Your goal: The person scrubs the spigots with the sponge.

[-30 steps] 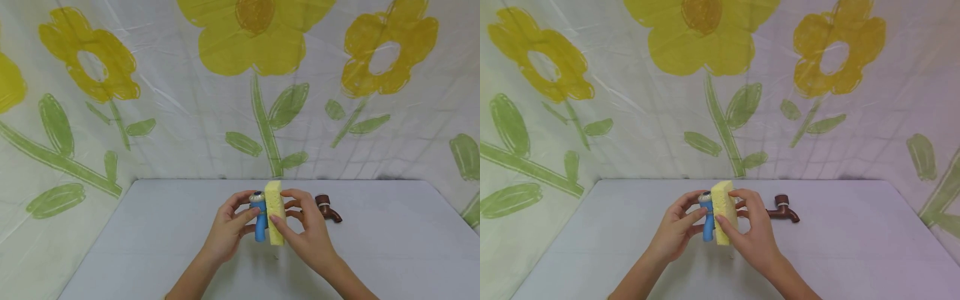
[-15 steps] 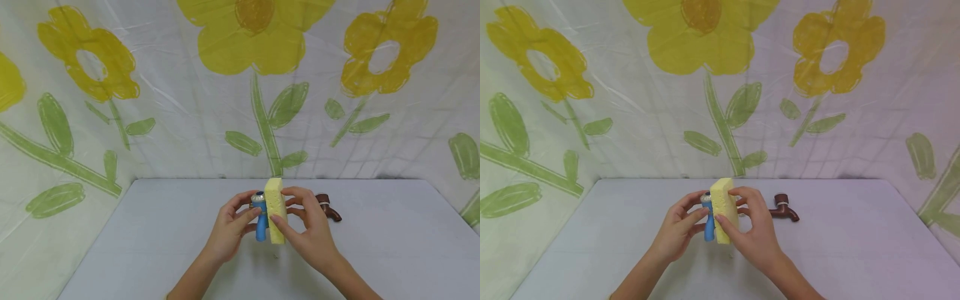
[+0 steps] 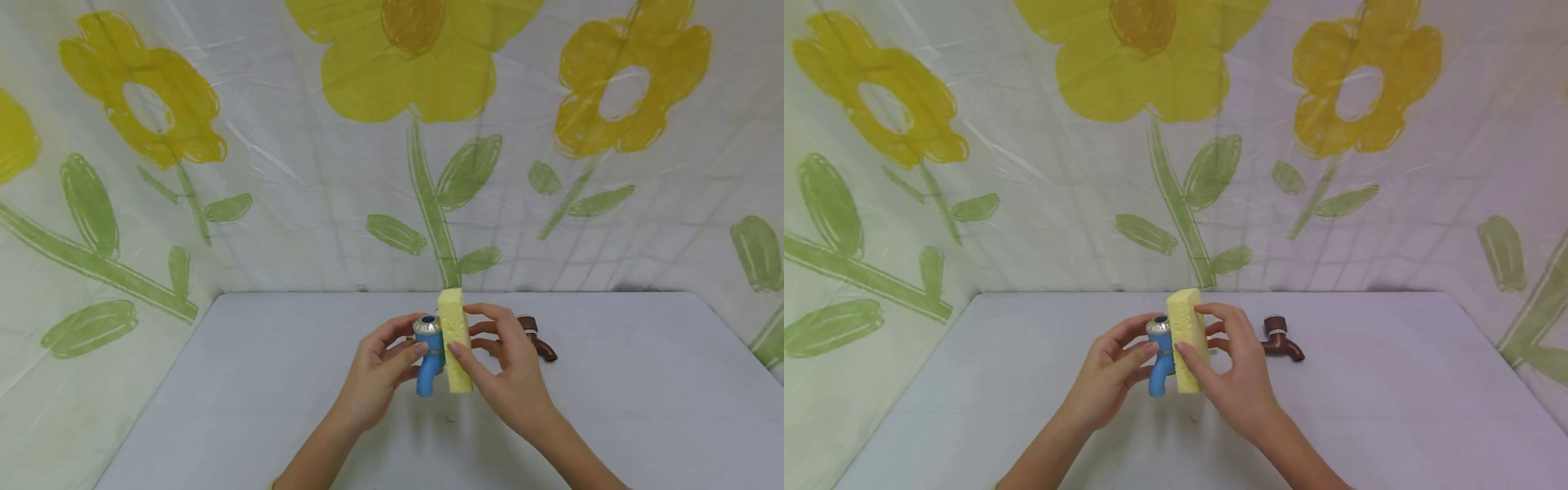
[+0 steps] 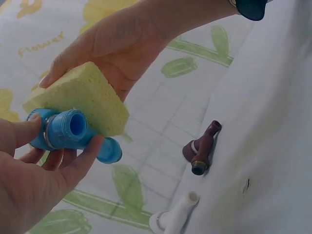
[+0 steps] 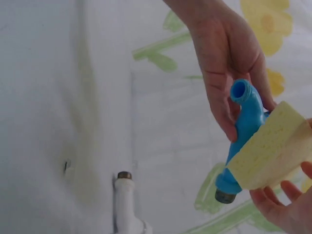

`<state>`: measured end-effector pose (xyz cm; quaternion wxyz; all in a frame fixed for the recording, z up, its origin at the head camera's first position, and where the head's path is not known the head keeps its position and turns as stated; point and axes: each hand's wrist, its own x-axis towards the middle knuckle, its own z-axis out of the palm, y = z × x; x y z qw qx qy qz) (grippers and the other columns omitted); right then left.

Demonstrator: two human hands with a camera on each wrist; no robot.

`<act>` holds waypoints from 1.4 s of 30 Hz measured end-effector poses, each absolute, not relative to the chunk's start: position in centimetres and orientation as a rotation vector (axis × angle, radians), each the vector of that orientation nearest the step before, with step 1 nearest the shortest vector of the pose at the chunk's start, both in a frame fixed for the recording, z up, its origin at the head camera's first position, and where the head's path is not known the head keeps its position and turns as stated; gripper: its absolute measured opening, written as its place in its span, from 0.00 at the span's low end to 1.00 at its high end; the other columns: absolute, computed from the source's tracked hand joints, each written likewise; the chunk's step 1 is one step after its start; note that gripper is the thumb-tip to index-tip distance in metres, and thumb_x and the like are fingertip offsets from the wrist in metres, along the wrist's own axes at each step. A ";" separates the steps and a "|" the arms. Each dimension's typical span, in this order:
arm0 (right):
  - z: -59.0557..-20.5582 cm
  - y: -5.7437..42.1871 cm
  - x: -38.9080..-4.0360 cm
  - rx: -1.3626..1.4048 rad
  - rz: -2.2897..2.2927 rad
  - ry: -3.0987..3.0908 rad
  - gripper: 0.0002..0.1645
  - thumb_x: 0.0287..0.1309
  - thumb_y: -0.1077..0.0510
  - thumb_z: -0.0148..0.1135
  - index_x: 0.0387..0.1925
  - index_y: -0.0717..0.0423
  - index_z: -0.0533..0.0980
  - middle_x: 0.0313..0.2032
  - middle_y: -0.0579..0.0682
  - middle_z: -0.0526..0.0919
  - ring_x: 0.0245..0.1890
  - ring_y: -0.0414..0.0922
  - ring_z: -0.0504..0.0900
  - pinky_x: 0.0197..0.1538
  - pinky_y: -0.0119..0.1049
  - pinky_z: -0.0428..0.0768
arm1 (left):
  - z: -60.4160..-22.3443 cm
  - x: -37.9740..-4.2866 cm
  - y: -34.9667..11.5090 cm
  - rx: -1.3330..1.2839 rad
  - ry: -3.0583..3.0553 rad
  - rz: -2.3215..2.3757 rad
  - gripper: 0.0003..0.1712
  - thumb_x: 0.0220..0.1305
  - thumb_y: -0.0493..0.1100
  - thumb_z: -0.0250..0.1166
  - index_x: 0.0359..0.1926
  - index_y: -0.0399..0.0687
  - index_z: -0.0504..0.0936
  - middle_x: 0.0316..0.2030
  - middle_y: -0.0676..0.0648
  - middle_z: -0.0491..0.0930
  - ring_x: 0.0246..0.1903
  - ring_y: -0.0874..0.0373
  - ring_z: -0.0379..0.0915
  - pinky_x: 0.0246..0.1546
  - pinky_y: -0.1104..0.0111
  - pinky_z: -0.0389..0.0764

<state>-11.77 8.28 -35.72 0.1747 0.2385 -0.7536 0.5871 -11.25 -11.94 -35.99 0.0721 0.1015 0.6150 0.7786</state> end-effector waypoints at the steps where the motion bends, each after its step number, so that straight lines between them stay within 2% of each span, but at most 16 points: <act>1: -35.6 8.4 -11.8 0.676 1.685 -2.138 0.29 0.63 0.73 0.70 0.64 0.60 0.74 0.59 0.52 0.78 0.47 0.41 0.81 0.50 0.28 0.86 | -36.0 -11.2 -11.9 0.318 1.858 2.335 0.27 0.75 0.32 0.63 0.71 0.29 0.71 0.58 0.45 0.77 0.51 0.61 0.83 0.46 0.65 0.89; 5: -35.3 8.8 -11.9 0.638 1.814 -2.172 0.24 0.71 0.69 0.63 0.65 0.59 0.74 0.61 0.57 0.79 0.48 0.41 0.83 0.44 0.31 0.88 | -36.0 -11.1 -11.8 0.367 1.919 2.316 0.28 0.73 0.31 0.65 0.70 0.27 0.72 0.58 0.45 0.78 0.51 0.62 0.82 0.47 0.66 0.89; 9: -34.9 9.1 -11.8 0.620 1.964 -2.216 0.19 0.78 0.64 0.55 0.66 0.62 0.73 0.59 0.63 0.79 0.47 0.43 0.86 0.37 0.38 0.89 | -36.0 -11.1 -11.8 0.363 2.032 2.338 0.26 0.69 0.28 0.68 0.66 0.28 0.75 0.60 0.38 0.79 0.52 0.60 0.82 0.48 0.69 0.87; 12: -34.7 9.2 -11.7 0.581 2.057 -2.246 0.19 0.81 0.61 0.51 0.66 0.63 0.72 0.57 0.65 0.80 0.44 0.44 0.87 0.36 0.39 0.89 | -36.0 -11.2 -11.7 0.377 2.115 2.368 0.24 0.66 0.26 0.69 0.63 0.27 0.78 0.59 0.32 0.80 0.52 0.58 0.81 0.50 0.71 0.86; 14: -34.6 9.2 -11.6 0.518 2.107 -2.266 0.19 0.82 0.58 0.51 0.66 0.63 0.72 0.56 0.64 0.80 0.42 0.45 0.87 0.37 0.38 0.88 | -36.1 -11.2 -11.7 0.412 2.154 2.376 0.24 0.65 0.24 0.68 0.62 0.26 0.79 0.59 0.30 0.80 0.52 0.58 0.81 0.51 0.71 0.86; 21: -34.7 9.0 -11.6 0.370 2.195 -2.239 0.21 0.83 0.56 0.50 0.67 0.63 0.72 0.56 0.60 0.82 0.40 0.45 0.86 0.37 0.37 0.88 | -36.3 -11.1 -11.5 0.543 2.135 2.361 0.23 0.71 0.27 0.65 0.65 0.26 0.75 0.59 0.27 0.77 0.50 0.59 0.80 0.43 0.58 0.91; 29: -34.6 8.9 -11.5 0.416 2.195 -2.203 0.20 0.83 0.57 0.50 0.66 0.64 0.73 0.53 0.55 0.83 0.39 0.46 0.86 0.36 0.38 0.89 | -36.4 -11.3 -12.0 0.615 2.231 2.384 0.23 0.69 0.25 0.66 0.63 0.28 0.78 0.58 0.29 0.77 0.52 0.58 0.81 0.40 0.64 0.91; 33: -34.8 9.0 -11.7 0.432 2.183 -2.154 0.20 0.83 0.60 0.49 0.66 0.66 0.72 0.52 0.52 0.83 0.38 0.44 0.86 0.35 0.37 0.88 | -36.6 -11.3 -11.8 0.662 2.226 2.413 0.23 0.67 0.24 0.67 0.62 0.26 0.78 0.56 0.28 0.77 0.53 0.59 0.80 0.46 0.66 0.90; 36: -35.0 9.0 -11.8 0.437 2.203 -2.123 0.20 0.83 0.60 0.47 0.67 0.67 0.71 0.52 0.51 0.83 0.38 0.44 0.86 0.35 0.36 0.88 | -36.6 -11.2 -11.6 0.667 2.189 2.432 0.24 0.67 0.24 0.67 0.63 0.25 0.78 0.56 0.27 0.77 0.54 0.59 0.80 0.48 0.64 0.90; 39: -35.0 8.9 -11.8 0.461 2.236 -2.100 0.20 0.84 0.61 0.47 0.67 0.67 0.70 0.52 0.51 0.83 0.39 0.44 0.86 0.36 0.36 0.88 | -36.5 -11.1 -11.7 0.623 2.133 2.451 0.29 0.63 0.22 0.69 0.65 0.25 0.77 0.57 0.28 0.77 0.54 0.58 0.80 0.46 0.62 0.90; 42: -34.9 8.9 -11.8 0.473 2.245 -2.091 0.20 0.84 0.61 0.46 0.67 0.68 0.70 0.52 0.51 0.83 0.39 0.44 0.86 0.35 0.36 0.89 | -36.3 -11.2 -11.9 0.546 2.155 2.433 0.34 0.58 0.21 0.72 0.66 0.26 0.76 0.58 0.29 0.79 0.54 0.58 0.81 0.51 0.65 0.88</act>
